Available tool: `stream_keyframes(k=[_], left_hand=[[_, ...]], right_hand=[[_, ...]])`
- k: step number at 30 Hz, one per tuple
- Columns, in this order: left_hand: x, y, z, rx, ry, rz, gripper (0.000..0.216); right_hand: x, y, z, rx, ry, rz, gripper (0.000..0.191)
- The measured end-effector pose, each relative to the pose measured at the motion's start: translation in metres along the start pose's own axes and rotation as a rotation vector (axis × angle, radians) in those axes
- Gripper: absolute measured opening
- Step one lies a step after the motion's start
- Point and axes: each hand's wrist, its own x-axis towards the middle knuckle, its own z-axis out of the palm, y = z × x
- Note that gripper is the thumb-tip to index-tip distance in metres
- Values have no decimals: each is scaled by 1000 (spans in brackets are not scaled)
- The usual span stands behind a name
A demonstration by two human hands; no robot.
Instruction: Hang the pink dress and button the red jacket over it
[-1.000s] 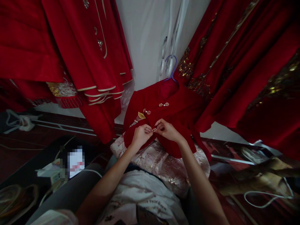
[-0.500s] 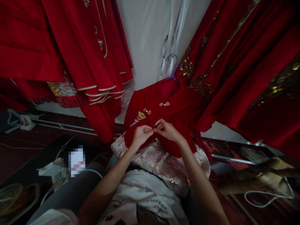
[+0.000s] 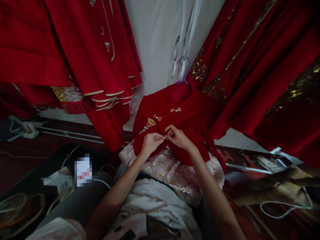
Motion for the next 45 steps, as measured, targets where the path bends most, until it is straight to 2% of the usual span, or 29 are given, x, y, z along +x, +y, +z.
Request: stream_keyframes(k=[4, 7, 10, 12, 17, 23, 30, 37, 42, 45], left_hand=[[0, 1, -13, 155, -19, -4, 7], [4, -1, -33, 227, 69, -41, 7], [7, 0, -49, 184, 127, -42, 11], [6, 7, -52, 190, 114, 21, 11], [-10, 32, -31, 389, -21, 233, 9], [-20, 28, -8, 493, 28, 235, 17], [-14, 19, -7, 413, 8, 262, 11], [-16, 18, -2, 269, 33, 193, 13], [-14, 21, -2, 309, 30, 185, 15], [0, 29, -15, 425, 86, 242, 19]], right_hand=[[-8, -2, -13, -121, -32, 63, 30], [-21, -11, -35, -217, -7, 107, 33], [-33, -25, -58, -170, -9, 121, 29], [-38, -36, -67, -130, -19, 127, 26], [-36, -56, -60, -50, -71, 73, 22], [-28, -54, -38, -20, -212, 73, 21], [-29, -51, -40, -33, -184, 95, 21], [-33, -48, -52, -51, -176, 113, 21], [-37, -45, -59, -56, -142, 131, 21], [-40, -46, -63, -64, -128, 136, 19]])
